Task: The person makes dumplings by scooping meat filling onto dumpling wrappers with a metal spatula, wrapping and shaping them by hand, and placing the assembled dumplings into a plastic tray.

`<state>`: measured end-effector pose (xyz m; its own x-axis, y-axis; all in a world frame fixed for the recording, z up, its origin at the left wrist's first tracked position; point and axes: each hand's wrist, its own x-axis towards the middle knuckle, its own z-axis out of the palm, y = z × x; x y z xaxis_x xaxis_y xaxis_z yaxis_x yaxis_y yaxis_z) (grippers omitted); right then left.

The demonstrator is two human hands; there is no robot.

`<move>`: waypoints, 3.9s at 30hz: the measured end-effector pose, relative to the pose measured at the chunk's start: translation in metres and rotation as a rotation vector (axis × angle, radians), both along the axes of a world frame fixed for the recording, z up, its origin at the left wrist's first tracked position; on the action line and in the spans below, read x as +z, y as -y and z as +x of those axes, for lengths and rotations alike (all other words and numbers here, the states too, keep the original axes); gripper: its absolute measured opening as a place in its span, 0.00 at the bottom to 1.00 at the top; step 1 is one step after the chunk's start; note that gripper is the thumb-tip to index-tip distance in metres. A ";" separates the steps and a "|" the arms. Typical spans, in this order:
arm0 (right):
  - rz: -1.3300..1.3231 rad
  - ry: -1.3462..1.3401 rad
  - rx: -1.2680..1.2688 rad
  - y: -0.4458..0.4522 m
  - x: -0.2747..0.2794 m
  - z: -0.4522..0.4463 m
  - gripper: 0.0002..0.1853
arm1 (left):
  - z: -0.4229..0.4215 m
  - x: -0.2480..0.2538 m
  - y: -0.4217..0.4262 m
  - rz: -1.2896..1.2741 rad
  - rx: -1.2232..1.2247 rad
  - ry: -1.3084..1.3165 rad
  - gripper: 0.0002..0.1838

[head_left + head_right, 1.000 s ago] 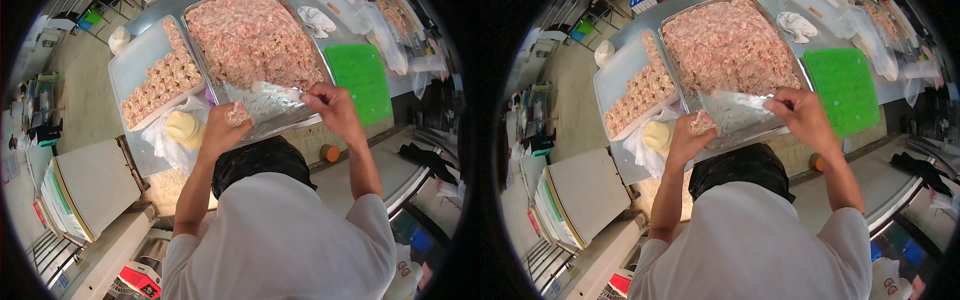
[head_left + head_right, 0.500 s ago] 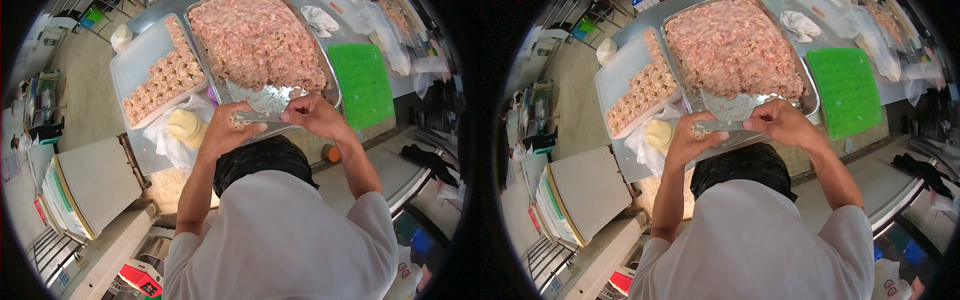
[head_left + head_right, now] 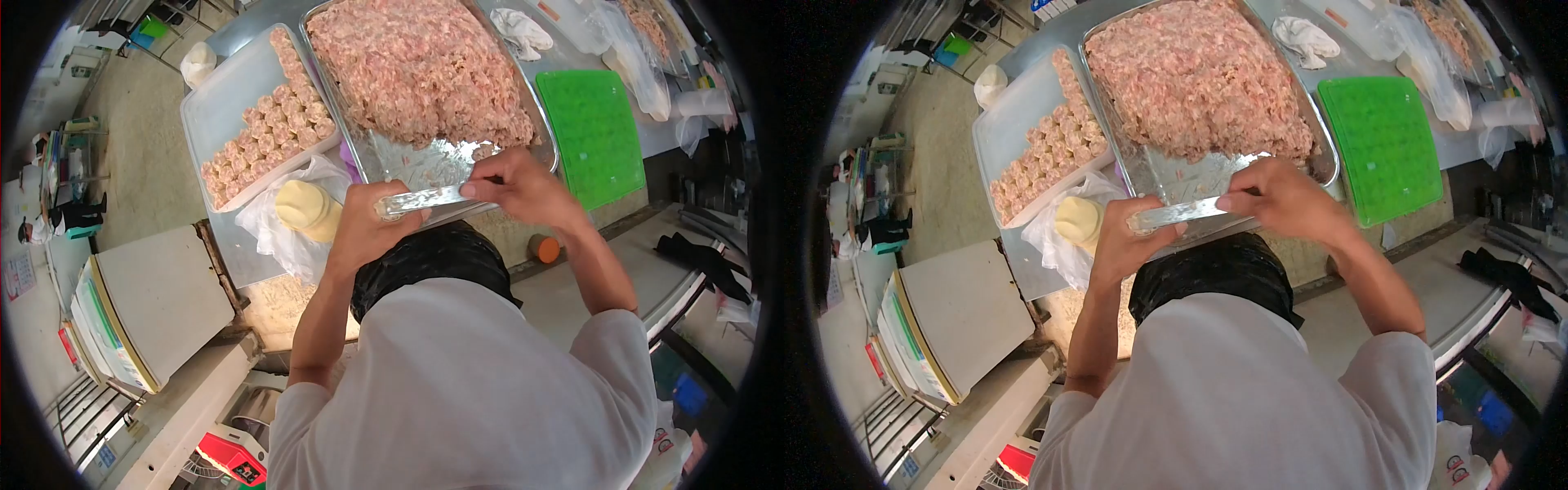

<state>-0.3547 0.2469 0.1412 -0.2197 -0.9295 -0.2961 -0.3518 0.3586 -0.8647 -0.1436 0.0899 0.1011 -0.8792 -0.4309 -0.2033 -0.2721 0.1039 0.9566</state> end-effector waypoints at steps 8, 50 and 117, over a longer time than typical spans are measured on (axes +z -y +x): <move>0.073 -0.066 -0.078 -0.009 0.024 -0.024 0.13 | 0.004 -0.016 -0.001 0.021 0.056 -0.234 0.35; -0.017 -0.183 0.098 0.040 0.010 0.020 0.14 | 0.032 -0.007 0.016 -0.079 0.051 -0.059 0.09; 0.012 0.116 -0.473 -0.014 -0.038 0.061 0.16 | 0.092 -0.040 0.138 -0.734 0.077 0.219 0.03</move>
